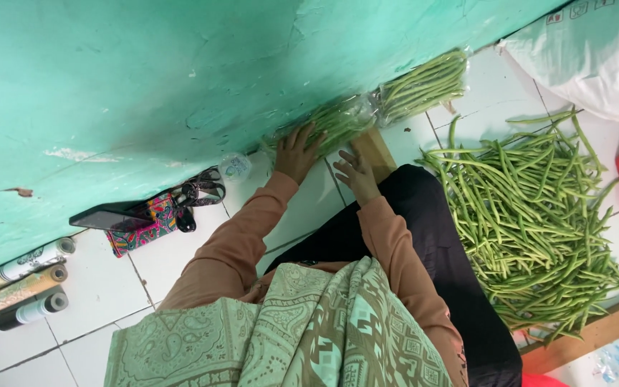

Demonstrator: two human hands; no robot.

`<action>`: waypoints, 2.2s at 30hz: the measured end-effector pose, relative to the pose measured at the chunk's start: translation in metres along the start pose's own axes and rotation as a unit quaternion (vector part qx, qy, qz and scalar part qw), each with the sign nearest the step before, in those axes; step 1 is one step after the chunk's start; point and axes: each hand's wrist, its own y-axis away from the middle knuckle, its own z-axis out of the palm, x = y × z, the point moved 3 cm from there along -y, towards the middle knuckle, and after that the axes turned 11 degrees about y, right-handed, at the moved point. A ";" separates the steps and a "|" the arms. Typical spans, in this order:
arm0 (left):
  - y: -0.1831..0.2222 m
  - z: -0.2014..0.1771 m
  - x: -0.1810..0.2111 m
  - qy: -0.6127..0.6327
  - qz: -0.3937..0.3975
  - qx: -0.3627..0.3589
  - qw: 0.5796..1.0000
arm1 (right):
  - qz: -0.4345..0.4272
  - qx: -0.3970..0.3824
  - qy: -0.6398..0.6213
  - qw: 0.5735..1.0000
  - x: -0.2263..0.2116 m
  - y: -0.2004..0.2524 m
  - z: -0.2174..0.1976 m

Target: The person places green beans into clear plastic bags by hand and then sets the filled bags aside against a wall.

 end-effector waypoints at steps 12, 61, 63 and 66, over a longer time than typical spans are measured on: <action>-0.038 -0.063 -0.002 -0.022 0.080 0.135 0.987 | -0.137 -0.031 0.124 0.982 -0.017 -0.035 0.033; 0.003 -0.016 -0.019 0.028 -0.014 -0.075 0.997 | 0.029 0.025 -0.025 0.999 0.069 -0.072 -0.004; 0.001 -0.016 -0.020 0.050 -0.015 -0.113 0.992 | 0.022 0.012 -0.035 0.999 0.080 -0.074 -0.010; -0.006 -0.009 -0.033 0.042 -0.006 -0.122 0.992 | 0.041 0.004 -0.065 0.997 0.058 -0.064 -0.007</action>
